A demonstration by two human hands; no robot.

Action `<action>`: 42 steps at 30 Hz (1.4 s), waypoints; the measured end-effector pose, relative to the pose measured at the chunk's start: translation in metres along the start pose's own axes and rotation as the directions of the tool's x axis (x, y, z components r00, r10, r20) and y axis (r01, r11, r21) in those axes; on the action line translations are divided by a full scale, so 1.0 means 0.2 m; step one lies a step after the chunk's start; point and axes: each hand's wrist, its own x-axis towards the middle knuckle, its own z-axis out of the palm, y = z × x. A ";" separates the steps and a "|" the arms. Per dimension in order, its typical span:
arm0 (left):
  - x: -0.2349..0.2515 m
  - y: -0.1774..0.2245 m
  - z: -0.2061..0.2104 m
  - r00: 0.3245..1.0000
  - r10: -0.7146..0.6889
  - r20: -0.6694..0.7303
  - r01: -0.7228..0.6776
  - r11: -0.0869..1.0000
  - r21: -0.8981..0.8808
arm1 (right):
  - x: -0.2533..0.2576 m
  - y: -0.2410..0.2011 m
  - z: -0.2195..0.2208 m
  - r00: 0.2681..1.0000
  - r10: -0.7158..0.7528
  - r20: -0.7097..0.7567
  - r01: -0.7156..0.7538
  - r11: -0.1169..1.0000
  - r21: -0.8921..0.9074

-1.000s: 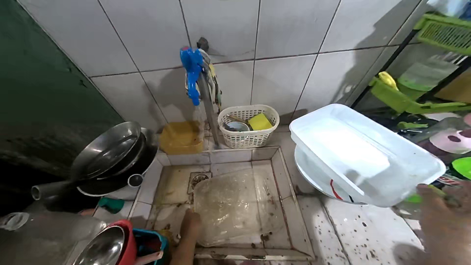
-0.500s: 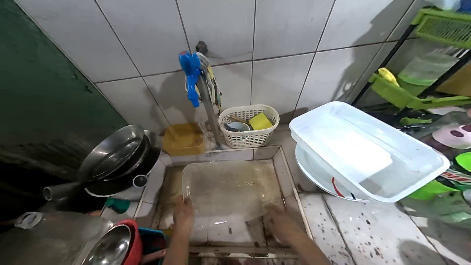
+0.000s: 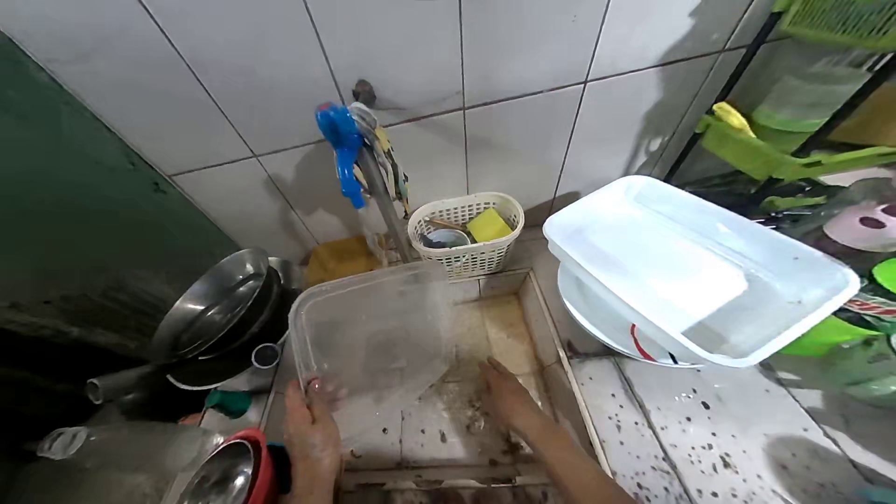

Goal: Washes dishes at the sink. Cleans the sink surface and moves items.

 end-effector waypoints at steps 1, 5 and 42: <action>0.00 0.00 -0.01 1.000 0.023 -0.018 -0.023 1.000 -0.018 | 0.01 -0.01 -0.01 1.000 -0.013 -0.015 0.014 0.999 0.052; 0.00 0.01 -0.05 0.996 -0.036 -0.076 0.024 0.989 -0.146 | 0.06 -0.10 -0.07 0.995 -0.022 -0.093 0.044 0.968 0.247; 0.03 0.06 -0.19 0.984 -0.061 -0.168 -0.009 0.921 -0.389 | 0.42 -0.57 -0.36 0.962 -0.200 -0.188 0.272 0.595 0.756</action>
